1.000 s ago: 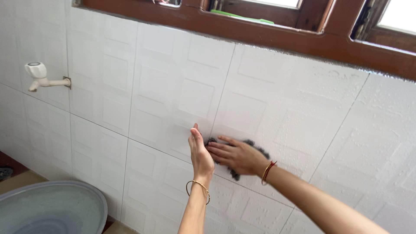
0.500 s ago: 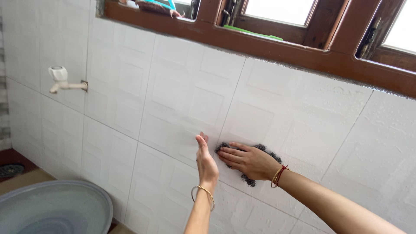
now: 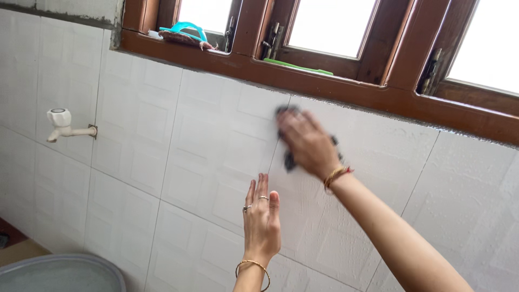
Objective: The person scrubs white wall tiles and a checkered floor using a steel wool pad. They repeatedly dip the pad into a small container of soapy water and scrub the wall near a window and the floor tiles, moving a pink bucket and a large basin as needed.
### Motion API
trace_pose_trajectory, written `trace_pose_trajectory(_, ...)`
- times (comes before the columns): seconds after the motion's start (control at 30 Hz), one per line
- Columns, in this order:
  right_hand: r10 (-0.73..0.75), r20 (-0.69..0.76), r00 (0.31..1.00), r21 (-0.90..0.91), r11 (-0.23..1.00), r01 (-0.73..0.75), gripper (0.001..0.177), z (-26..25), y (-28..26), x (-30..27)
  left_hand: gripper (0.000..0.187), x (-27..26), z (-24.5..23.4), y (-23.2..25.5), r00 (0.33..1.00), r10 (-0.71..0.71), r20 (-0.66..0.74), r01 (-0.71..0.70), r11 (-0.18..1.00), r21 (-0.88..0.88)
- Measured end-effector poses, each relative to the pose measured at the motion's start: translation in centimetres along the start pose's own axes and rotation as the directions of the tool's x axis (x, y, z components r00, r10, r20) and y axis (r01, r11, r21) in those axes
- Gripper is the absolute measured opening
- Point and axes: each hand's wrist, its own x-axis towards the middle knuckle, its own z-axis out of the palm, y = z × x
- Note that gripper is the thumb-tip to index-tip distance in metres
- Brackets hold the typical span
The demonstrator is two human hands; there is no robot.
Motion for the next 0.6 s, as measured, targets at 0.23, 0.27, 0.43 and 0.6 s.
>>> trace_pose_trajectory(0.23, -0.216, 0.154, 0.964, -0.252, 0.935, 0.25, 0.053, 0.1, -0.9, 0.9, 0.072, -0.3, 0.5, 0.9, 0.997, 0.022, 0.079, -0.027, 0.997, 0.066)
trace_pose_trajectory(0.27, -0.127, 0.085, 0.988, -0.21, 0.967, 0.143, 0.052, -0.2, -0.4, 0.8, 0.072, -0.1, 0.5, 1.1, 0.995, 0.017, 0.101, -0.024, 0.997, 0.069)
trace_pose_trajectory(0.43, 0.167, 0.011, 0.986, -0.255, 0.954, -0.159, 0.056, -1.9, 2.4, -1.0, 0.095, 7.2, -0.6, 3.0, 0.892, 0.453, 0.012, -0.431, 0.841, 0.327)
trace_pose_trajectory(0.6, 0.283, -0.091, 0.955, -0.313, 0.902, -0.297, 0.051, -2.6, 2.8, -1.3, 0.156, 19.0, -3.7, 6.7, 0.85, 0.34, 0.402, -0.525, 0.475, 0.706)
